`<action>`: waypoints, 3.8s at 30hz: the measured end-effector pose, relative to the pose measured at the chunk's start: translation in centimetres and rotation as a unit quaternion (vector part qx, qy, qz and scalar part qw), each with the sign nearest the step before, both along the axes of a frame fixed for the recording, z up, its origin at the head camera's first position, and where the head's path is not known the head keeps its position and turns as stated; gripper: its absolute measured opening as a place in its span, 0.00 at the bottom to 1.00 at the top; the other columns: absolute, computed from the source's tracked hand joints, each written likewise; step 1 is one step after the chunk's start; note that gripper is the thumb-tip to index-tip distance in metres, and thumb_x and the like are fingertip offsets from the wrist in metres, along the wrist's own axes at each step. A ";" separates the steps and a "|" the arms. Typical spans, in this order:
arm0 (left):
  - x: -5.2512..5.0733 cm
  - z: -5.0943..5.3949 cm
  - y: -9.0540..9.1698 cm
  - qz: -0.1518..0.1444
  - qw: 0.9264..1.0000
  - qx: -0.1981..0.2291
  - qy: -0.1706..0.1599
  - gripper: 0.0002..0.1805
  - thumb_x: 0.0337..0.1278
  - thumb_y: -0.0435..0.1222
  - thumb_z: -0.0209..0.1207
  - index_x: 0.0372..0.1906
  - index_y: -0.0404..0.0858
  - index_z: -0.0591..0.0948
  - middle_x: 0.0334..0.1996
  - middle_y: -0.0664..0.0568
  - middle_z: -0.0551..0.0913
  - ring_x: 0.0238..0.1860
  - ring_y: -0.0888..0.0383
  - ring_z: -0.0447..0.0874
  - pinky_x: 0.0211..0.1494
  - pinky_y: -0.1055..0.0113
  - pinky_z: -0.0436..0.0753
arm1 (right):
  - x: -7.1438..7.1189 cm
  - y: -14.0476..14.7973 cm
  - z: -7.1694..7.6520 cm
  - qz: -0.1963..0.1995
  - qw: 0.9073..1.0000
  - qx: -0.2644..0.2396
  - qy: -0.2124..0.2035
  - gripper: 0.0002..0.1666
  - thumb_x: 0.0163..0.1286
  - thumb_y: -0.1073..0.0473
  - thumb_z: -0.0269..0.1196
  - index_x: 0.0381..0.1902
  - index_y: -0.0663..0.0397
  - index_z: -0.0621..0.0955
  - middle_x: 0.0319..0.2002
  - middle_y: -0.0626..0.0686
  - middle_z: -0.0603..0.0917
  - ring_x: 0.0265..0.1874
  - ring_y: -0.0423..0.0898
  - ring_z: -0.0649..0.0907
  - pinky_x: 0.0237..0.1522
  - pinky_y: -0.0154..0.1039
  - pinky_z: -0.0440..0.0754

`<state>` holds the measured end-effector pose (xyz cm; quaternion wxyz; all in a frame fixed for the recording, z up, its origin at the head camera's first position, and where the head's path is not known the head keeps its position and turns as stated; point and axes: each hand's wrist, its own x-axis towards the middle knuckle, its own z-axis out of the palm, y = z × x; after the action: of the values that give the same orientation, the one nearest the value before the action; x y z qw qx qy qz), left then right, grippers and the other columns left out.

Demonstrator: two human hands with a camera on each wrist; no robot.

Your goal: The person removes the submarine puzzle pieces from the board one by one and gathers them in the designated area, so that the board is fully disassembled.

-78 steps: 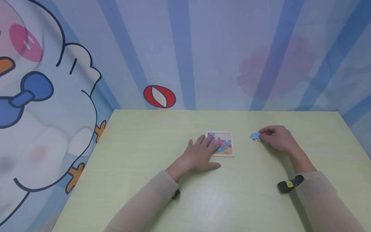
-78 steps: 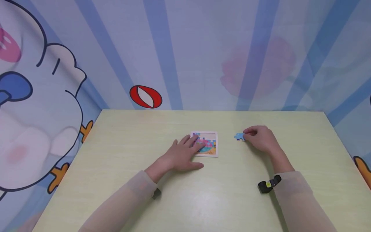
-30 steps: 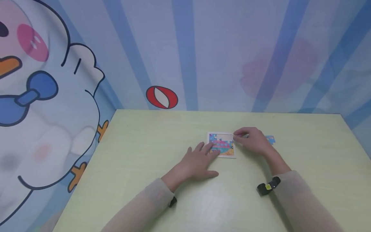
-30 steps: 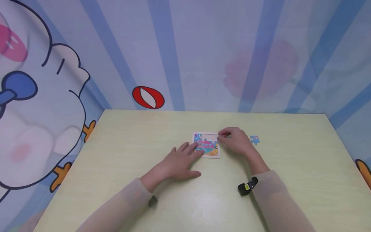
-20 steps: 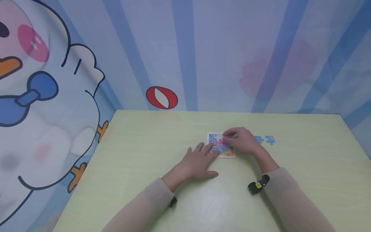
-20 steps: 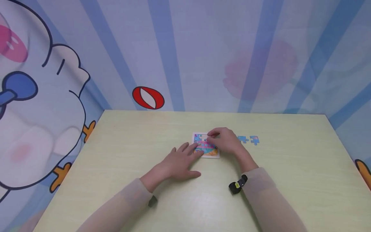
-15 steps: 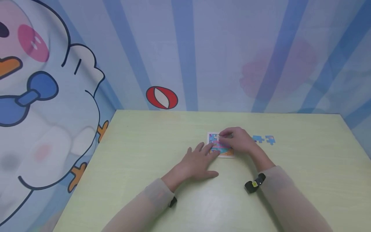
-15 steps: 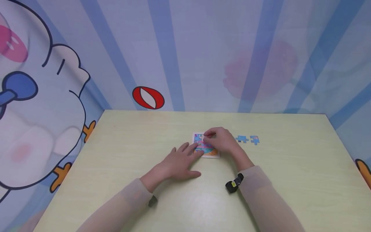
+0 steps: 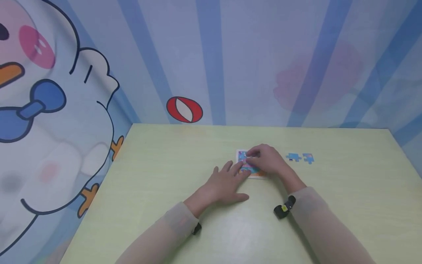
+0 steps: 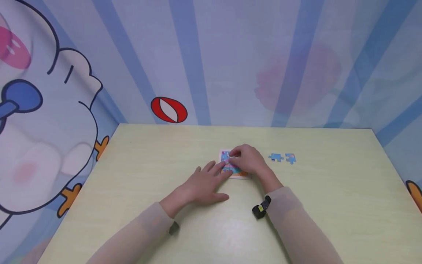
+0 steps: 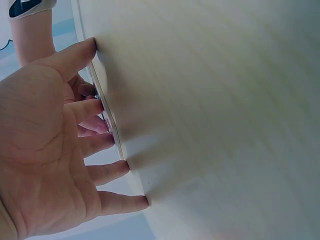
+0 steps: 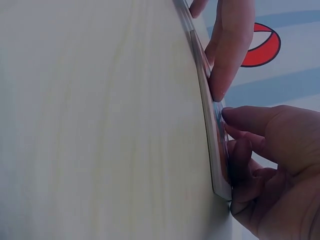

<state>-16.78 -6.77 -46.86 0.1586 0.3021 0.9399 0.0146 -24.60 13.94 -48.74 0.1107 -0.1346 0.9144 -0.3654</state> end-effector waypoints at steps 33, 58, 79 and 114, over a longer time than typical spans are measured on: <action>0.0 0.0 0.0 0.001 1.000 -0.004 -0.003 0.45 0.69 0.66 0.53 0.84 0.57 0.56 0.85 0.51 0.44 0.82 0.40 0.45 0.73 0.31 0.60 | -0.3 -1.0 0.0 -0.011 0.999 0.034 -0.011 0.15 0.75 0.55 0.65 0.51 0.58 0.86 0.47 0.57 0.86 0.48 0.55 0.83 0.57 0.56 0.78; -0.1 -0.1 0.1 0.018 1.000 0.002 -0.016 0.45 0.68 0.65 0.56 0.84 0.57 0.56 0.85 0.52 0.45 0.82 0.41 0.44 0.74 0.32 0.58 | 0.2 5.1 0.9 -0.011 0.999 0.040 -0.009 0.17 0.75 0.51 0.63 0.51 0.59 0.85 0.47 0.57 0.85 0.49 0.57 0.82 0.56 0.58 0.77; 0.2 0.4 0.2 0.021 1.000 0.005 -0.021 0.45 0.68 0.64 0.57 0.84 0.56 0.57 0.85 0.52 0.45 0.82 0.41 0.44 0.75 0.32 0.57 | 0.8 9.8 1.2 -0.016 0.998 0.062 -0.009 0.17 0.75 0.54 0.64 0.50 0.64 0.85 0.45 0.60 0.84 0.45 0.57 0.80 0.51 0.55 0.76; -0.1 0.6 0.6 0.008 1.000 0.003 -0.002 0.44 0.66 0.64 0.59 0.83 0.57 0.60 0.84 0.51 0.49 0.82 0.42 0.44 0.74 0.31 0.58 | 2.3 9.6 0.8 -0.032 0.999 0.005 0.019 0.17 0.74 0.56 0.66 0.53 0.62 0.84 0.40 0.54 0.81 0.41 0.52 0.78 0.46 0.48 0.73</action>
<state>-16.87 -6.21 -46.31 0.1600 0.2953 0.9417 0.0189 -22.34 23.59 -47.90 0.0820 -0.1119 0.9219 -0.3618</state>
